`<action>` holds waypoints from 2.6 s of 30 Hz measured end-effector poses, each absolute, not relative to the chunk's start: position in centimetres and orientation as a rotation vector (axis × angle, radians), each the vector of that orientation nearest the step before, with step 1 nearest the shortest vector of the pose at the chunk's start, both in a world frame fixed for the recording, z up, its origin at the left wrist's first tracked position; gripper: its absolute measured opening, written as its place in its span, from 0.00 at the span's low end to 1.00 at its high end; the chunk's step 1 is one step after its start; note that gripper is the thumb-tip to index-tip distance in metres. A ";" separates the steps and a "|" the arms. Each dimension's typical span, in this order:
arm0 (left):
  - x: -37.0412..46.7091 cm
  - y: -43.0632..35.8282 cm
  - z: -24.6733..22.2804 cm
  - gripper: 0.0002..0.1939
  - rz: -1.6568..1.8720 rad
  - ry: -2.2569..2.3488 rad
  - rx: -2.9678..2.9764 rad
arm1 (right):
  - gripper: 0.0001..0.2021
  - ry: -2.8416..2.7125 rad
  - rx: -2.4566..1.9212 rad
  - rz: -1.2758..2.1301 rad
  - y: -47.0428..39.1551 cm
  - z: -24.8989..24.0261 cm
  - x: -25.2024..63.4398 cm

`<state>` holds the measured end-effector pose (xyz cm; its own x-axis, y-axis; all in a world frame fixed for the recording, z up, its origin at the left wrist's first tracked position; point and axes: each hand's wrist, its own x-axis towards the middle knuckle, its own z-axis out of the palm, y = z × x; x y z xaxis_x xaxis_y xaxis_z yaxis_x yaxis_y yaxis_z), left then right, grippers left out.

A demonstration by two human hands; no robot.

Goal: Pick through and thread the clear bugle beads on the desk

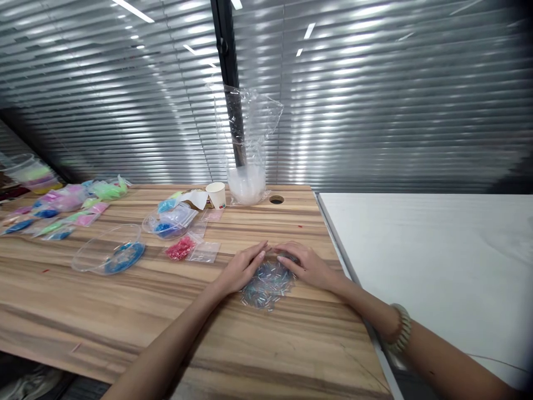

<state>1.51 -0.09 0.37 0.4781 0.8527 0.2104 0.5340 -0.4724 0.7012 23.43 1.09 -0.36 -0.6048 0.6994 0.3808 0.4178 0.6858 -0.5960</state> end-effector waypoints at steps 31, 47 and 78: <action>-0.6 1.4 -0.1 0.27 0.338 1.204 2.542 | 0.18 -2.065 -1.138 0.643 1.4 -0.6 23.7; -2.4 2.6 -0.3 0.29 0.383 1.431 2.413 | 0.19 -2.210 -1.156 0.545 1.1 -0.4 23.5; 0.0 1.6 -0.6 0.27 0.381 1.359 2.617 | 0.26 -2.385 -1.068 0.550 1.7 -1.7 23.4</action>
